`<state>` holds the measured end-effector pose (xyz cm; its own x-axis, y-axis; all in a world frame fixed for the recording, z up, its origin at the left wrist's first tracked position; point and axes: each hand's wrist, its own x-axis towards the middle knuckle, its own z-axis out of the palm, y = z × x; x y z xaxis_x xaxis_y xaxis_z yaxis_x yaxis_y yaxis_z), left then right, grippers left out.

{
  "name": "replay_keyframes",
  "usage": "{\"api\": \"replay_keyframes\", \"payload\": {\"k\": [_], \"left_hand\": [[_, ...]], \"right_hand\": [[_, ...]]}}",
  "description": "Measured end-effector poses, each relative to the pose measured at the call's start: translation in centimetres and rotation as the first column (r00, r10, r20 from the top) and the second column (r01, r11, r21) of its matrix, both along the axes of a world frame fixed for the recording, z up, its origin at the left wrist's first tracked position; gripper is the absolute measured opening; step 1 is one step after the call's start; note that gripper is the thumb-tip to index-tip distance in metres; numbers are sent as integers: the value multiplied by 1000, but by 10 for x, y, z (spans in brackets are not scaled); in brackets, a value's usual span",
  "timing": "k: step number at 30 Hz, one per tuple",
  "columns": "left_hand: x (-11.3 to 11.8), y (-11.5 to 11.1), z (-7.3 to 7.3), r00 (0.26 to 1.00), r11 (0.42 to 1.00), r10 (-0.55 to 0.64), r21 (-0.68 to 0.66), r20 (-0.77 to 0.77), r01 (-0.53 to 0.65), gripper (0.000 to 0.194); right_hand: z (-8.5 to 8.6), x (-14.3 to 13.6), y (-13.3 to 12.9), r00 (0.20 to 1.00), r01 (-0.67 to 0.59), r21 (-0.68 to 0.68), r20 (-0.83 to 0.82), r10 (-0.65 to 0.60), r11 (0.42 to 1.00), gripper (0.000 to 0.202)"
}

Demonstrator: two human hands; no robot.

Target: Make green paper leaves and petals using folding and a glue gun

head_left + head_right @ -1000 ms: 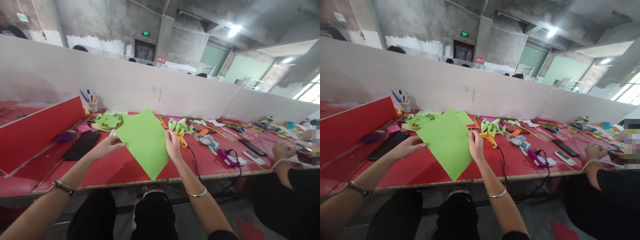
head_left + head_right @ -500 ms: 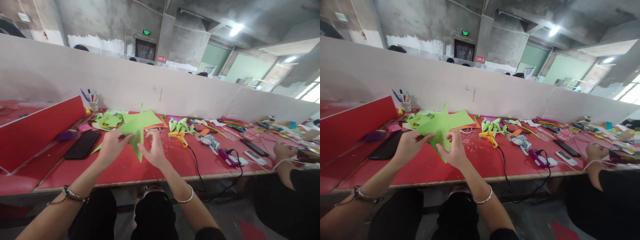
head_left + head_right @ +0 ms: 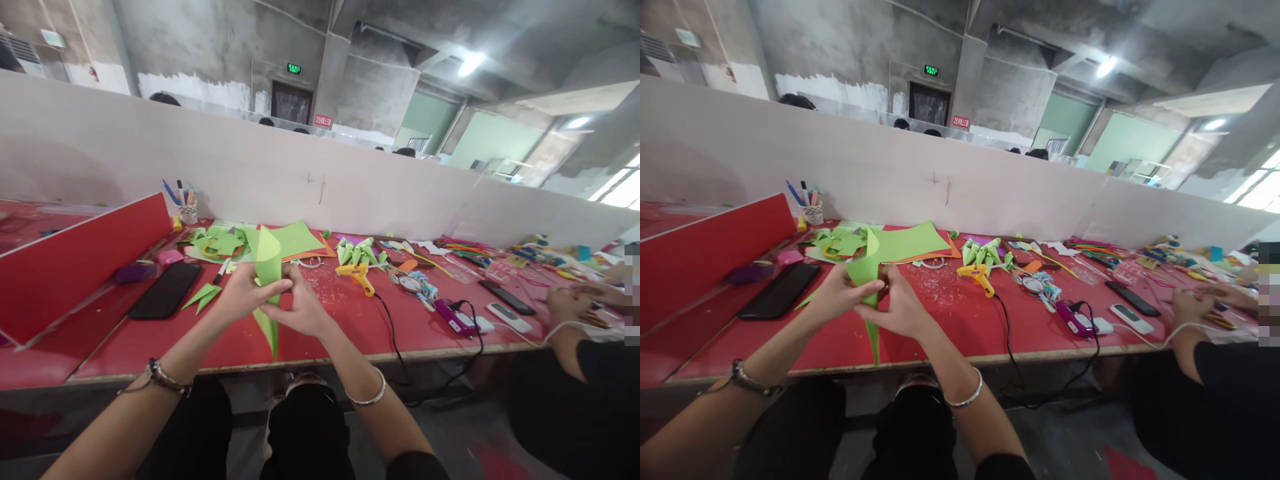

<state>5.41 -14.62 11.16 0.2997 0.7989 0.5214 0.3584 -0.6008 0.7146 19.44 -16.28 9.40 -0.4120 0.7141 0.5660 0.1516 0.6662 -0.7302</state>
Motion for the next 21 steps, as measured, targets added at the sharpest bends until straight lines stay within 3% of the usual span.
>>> {"api": "replay_keyframes", "payload": {"k": [3,8,15,18,21], "left_hand": [[0,0,-2,998,999,-42,-9,43,42,32],[2,-1,0,999,999,-36,-16,24,37,43],[5,-1,-1,997,997,-63,-39,53,65,41],[6,3,-4,996,993,-81,-84,45,85,38],[4,10,-6,997,987,-76,-140,4,76,38]], "right_hand": [[2,0,-5,1000,-29,-58,0,29,998,43],[1,1,-5,1000,-15,-25,-4,15,1000,37],[-5,2,0,986,-124,-42,-113,118,991,36],[-6,2,5,977,-40,-67,-211,25,997,25],[-3,7,13,959,209,-159,-158,-234,965,13]]}}
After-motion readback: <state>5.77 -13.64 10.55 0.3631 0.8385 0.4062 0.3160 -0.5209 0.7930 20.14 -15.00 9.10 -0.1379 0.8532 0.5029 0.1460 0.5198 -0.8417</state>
